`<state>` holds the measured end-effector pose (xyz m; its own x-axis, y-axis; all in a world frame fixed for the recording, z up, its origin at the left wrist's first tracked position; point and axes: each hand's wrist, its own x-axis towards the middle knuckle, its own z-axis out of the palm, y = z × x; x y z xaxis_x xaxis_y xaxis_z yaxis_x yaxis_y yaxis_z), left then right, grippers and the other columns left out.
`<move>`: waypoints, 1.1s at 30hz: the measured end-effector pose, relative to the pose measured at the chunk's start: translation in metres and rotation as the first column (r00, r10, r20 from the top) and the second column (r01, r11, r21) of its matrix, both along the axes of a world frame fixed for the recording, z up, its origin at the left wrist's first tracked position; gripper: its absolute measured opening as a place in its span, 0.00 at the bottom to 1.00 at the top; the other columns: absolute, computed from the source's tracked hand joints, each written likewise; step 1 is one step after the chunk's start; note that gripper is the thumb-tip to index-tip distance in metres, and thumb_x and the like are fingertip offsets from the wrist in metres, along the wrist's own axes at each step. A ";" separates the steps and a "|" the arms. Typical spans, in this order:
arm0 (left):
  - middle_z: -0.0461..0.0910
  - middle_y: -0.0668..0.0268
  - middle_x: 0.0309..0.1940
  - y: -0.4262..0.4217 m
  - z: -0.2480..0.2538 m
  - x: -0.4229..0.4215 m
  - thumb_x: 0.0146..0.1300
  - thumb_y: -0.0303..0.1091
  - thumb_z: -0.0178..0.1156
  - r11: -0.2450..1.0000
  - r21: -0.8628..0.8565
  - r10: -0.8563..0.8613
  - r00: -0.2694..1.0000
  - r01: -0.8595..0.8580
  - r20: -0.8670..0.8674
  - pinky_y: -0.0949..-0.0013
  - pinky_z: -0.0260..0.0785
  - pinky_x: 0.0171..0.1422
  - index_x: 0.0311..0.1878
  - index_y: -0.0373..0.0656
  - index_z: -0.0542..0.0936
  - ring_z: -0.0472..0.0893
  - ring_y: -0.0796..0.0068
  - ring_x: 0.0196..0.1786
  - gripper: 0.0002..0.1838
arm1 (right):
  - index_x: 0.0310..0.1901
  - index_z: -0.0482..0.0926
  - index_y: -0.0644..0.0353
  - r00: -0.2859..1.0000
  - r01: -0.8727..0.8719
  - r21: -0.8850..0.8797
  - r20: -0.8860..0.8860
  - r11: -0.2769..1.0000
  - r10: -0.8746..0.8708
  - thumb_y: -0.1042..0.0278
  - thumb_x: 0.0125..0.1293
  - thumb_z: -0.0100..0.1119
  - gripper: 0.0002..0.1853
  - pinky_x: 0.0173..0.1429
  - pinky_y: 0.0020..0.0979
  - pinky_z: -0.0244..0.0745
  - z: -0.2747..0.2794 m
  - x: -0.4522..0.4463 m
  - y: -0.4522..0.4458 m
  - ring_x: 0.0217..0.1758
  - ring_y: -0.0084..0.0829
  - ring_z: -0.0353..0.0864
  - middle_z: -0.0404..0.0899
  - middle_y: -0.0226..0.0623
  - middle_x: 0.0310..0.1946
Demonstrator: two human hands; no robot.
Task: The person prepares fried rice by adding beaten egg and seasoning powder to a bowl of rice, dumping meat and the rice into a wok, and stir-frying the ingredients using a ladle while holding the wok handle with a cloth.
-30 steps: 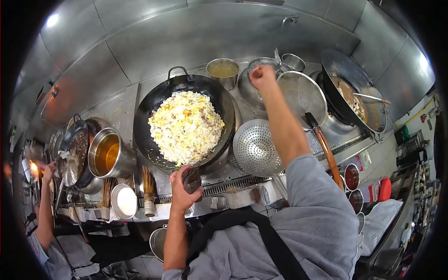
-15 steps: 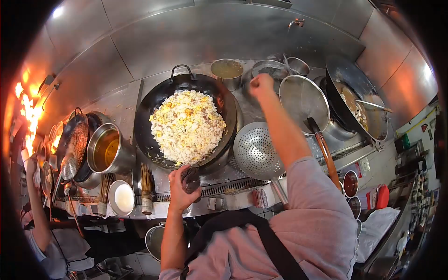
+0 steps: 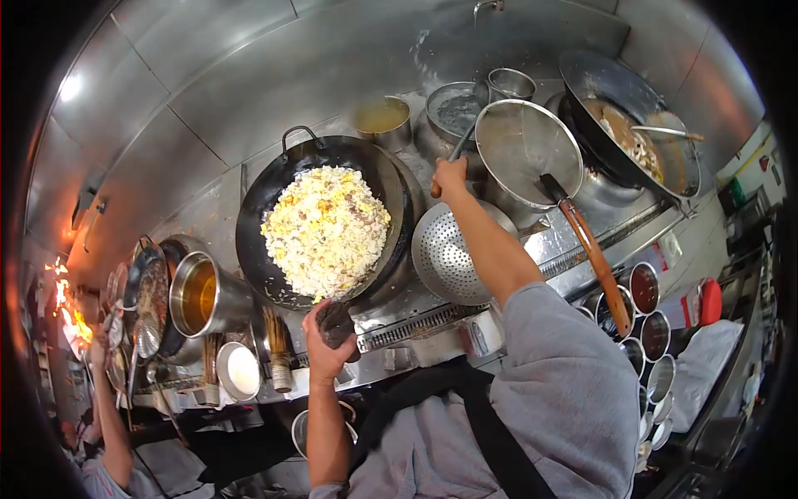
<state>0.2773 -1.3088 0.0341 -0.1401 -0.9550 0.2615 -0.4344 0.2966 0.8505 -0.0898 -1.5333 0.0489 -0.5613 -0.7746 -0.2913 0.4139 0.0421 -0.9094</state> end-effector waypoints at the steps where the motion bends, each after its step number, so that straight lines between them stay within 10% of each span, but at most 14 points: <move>1: 0.72 0.61 0.52 -0.001 0.001 0.000 0.41 0.29 0.67 0.999 -0.034 0.009 0.999 -0.007 0.035 0.64 0.68 0.62 0.65 0.41 0.67 0.77 0.67 0.52 0.41 | 0.46 0.65 0.59 0.998 -0.020 -0.021 0.062 1.000 0.021 0.70 0.67 0.54 0.10 0.21 0.30 0.67 -0.005 0.000 0.003 0.19 0.29 0.70 0.70 0.33 0.21; 4: 0.75 0.61 0.49 -0.004 -0.007 0.005 0.42 0.27 0.66 0.999 0.039 -0.016 1.000 0.016 0.007 0.66 0.71 0.58 0.65 0.41 0.66 0.79 0.69 0.47 0.41 | 0.34 0.67 0.57 0.733 -0.025 -0.388 0.620 0.921 0.281 0.69 0.69 0.54 0.07 0.22 0.25 0.66 -0.002 -0.021 0.001 0.19 0.23 0.67 0.67 0.28 0.18; 7: 0.71 0.57 0.53 -0.002 -0.002 0.004 0.43 0.27 0.68 0.986 0.162 -0.026 0.993 0.045 -0.114 0.64 0.68 0.63 0.65 0.41 0.67 0.77 0.64 0.53 0.40 | 0.27 0.68 0.52 0.500 -0.002 -0.478 0.760 0.878 0.415 0.67 0.69 0.57 0.12 0.20 0.23 0.63 0.007 -0.017 0.004 0.17 0.20 0.65 0.66 0.25 0.17; 15: 0.76 0.60 0.47 0.003 0.017 -0.015 0.46 0.24 0.65 0.971 0.181 -0.101 0.951 0.159 -0.294 0.66 0.72 0.56 0.66 0.40 0.63 0.80 0.68 0.46 0.40 | 0.27 0.68 0.52 0.212 0.062 -0.678 0.726 0.732 0.654 0.65 0.69 0.58 0.13 0.20 0.22 0.63 0.058 0.056 0.032 0.17 0.17 0.67 0.67 0.22 0.18; 21: 0.76 0.60 0.46 0.004 0.018 -0.017 0.46 0.25 0.65 0.978 0.172 -0.071 0.962 0.119 -0.263 0.68 0.72 0.54 0.66 0.40 0.63 0.80 0.69 0.45 0.40 | 0.34 0.71 0.59 -0.198 0.418 -0.666 0.597 0.618 0.777 0.70 0.70 0.54 0.06 0.23 0.22 0.68 0.077 0.098 0.036 0.19 0.16 0.69 0.66 0.22 0.19; 29: 0.78 0.62 0.41 0.005 0.019 -0.019 0.46 0.24 0.64 0.976 0.188 -0.050 0.958 0.106 -0.281 0.69 0.72 0.54 0.66 0.40 0.63 0.79 0.71 0.44 0.40 | 0.44 0.79 0.66 -0.187 0.376 -0.723 0.554 0.580 0.811 0.67 0.66 0.50 0.13 0.27 0.22 0.68 0.069 0.120 0.059 0.20 0.18 0.66 0.67 0.25 0.22; 33: 0.79 0.62 0.41 0.002 0.012 -0.014 0.46 0.23 0.64 0.980 0.157 -0.067 0.950 0.119 -0.304 0.69 0.72 0.55 0.66 0.41 0.63 0.80 0.72 0.43 0.40 | 0.44 0.71 0.58 0.058 0.062 -0.714 0.700 0.697 0.712 0.72 0.66 0.52 0.07 0.22 0.24 0.66 0.048 0.082 0.052 0.18 0.18 0.66 0.67 0.26 0.22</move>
